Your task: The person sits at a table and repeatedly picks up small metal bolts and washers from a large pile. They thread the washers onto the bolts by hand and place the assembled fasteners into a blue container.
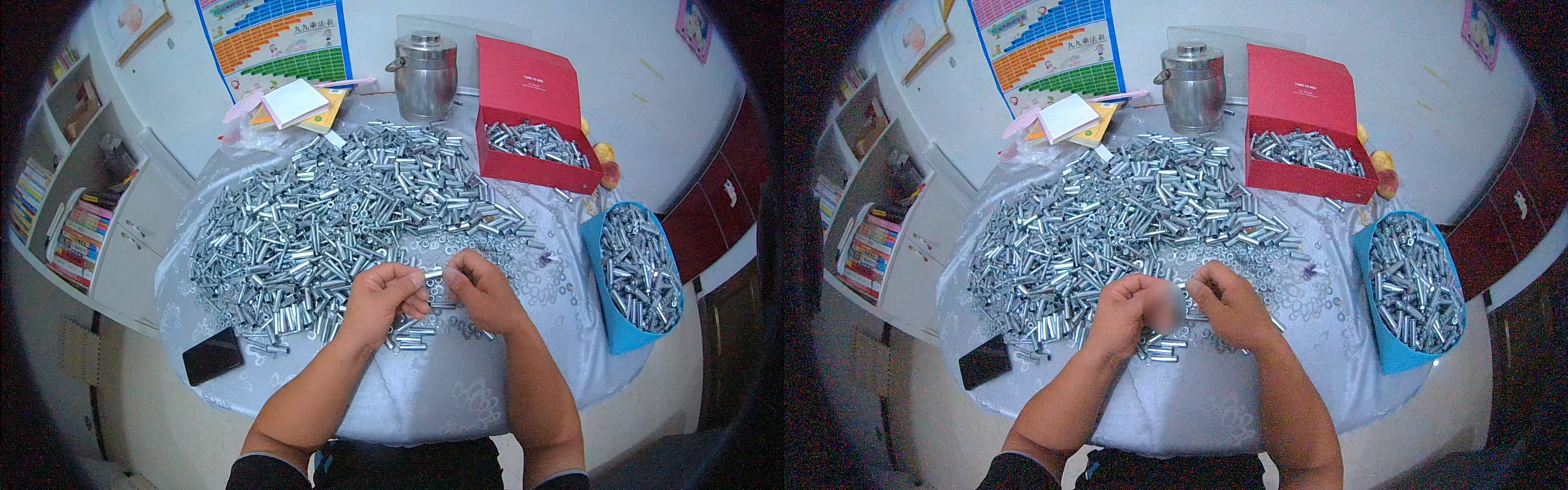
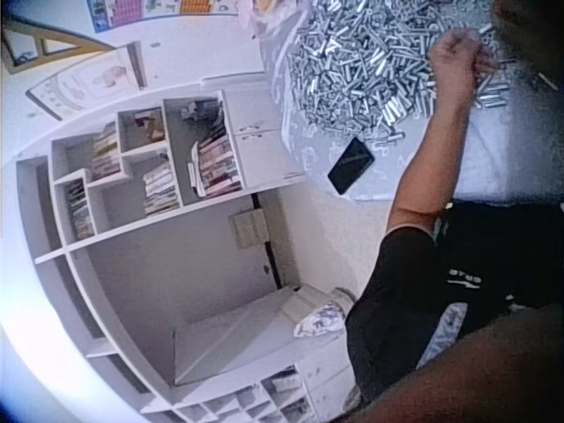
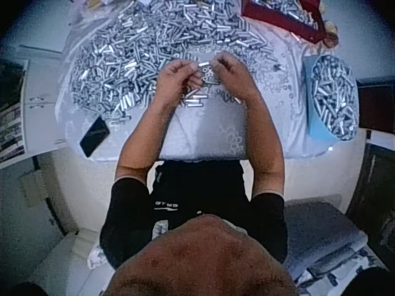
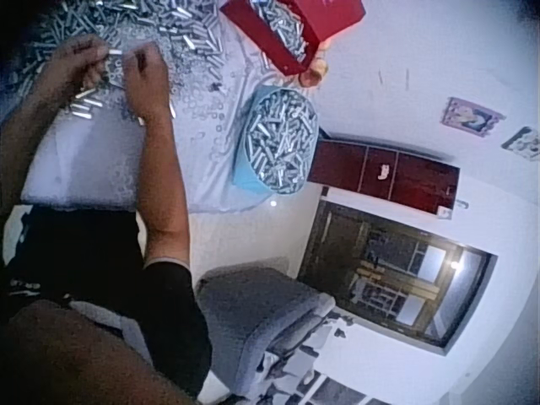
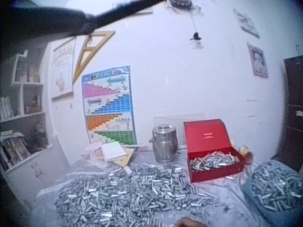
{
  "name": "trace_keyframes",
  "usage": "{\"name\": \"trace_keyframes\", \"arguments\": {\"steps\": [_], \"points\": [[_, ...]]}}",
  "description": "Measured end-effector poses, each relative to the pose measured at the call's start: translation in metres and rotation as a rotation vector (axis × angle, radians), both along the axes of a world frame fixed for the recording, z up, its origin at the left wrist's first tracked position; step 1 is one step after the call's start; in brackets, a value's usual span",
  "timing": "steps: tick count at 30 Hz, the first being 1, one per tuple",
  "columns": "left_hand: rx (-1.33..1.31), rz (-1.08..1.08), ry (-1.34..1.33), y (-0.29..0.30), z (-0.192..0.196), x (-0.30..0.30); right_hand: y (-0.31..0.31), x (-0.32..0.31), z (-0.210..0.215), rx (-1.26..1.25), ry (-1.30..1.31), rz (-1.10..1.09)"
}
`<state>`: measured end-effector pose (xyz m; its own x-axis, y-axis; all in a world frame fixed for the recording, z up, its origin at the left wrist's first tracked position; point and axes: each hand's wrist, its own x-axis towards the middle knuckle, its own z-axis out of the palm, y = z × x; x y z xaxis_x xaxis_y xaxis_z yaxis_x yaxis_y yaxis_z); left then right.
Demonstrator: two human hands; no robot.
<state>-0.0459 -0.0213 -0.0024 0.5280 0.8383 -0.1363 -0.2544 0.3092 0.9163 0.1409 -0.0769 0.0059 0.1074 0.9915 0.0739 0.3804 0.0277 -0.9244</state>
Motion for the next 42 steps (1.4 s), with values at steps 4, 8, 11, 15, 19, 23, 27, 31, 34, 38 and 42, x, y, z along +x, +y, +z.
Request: {"name": "trace_keyframes", "arguments": {"steps": [4, 8, 11, 15, 19, 23, 27, 31, 34, 38, 42], "points": [[-0.007, 0.004, -0.009, 0.0, -0.002, 0.0, 0.0, 0.0, 0.004, -0.208, 0.08, -0.084], [-0.02, 0.0, -0.026, 0.001, -0.003, 0.0, 0.002, -0.004, -0.004, -0.03, 0.199, -0.051], [-0.018, -0.012, -0.023, -0.001, -0.001, 0.0, 0.002, -0.001, -0.005, -0.078, 0.164, -0.08], [-0.029, -0.003, -0.021, 0.0, 0.0, 0.0, 0.002, -0.002, -0.003, -0.016, 0.08, -0.044], [-0.027, -0.013, -0.015, 0.0, 0.0, -0.001, 0.001, 0.0, -0.002, -0.107, 0.103, -0.053], [-0.039, -0.02, -0.017, 0.001, -0.001, -0.001, 0.002, -0.005, -0.006, -0.047, 0.164, -0.061], [-0.019, -0.024, -0.006, 0.0, 0.0, -0.001, 0.002, -0.002, -0.006, -0.06, 0.188, -0.031], [-0.016, -0.006, -0.02, 0.001, 0.0, -0.001, 0.001, -0.008, 0.0, 0.035, -0.019, -0.022], [0.011, -0.014, 0.004, 0.001, 0.001, -0.001, 0.002, -0.008, -0.005, -0.073, 0.107, -0.017], [0.089, 0.039, -0.052, -0.005, 0.002, 0.005, 0.001, -0.01, -0.002, -0.11, 0.217, -0.073], [0.069, 0.038, -0.016, -0.006, 0.008, 0.005, 0.001, -0.006, -0.008, 0.041, 0.121, -0.064]]}}
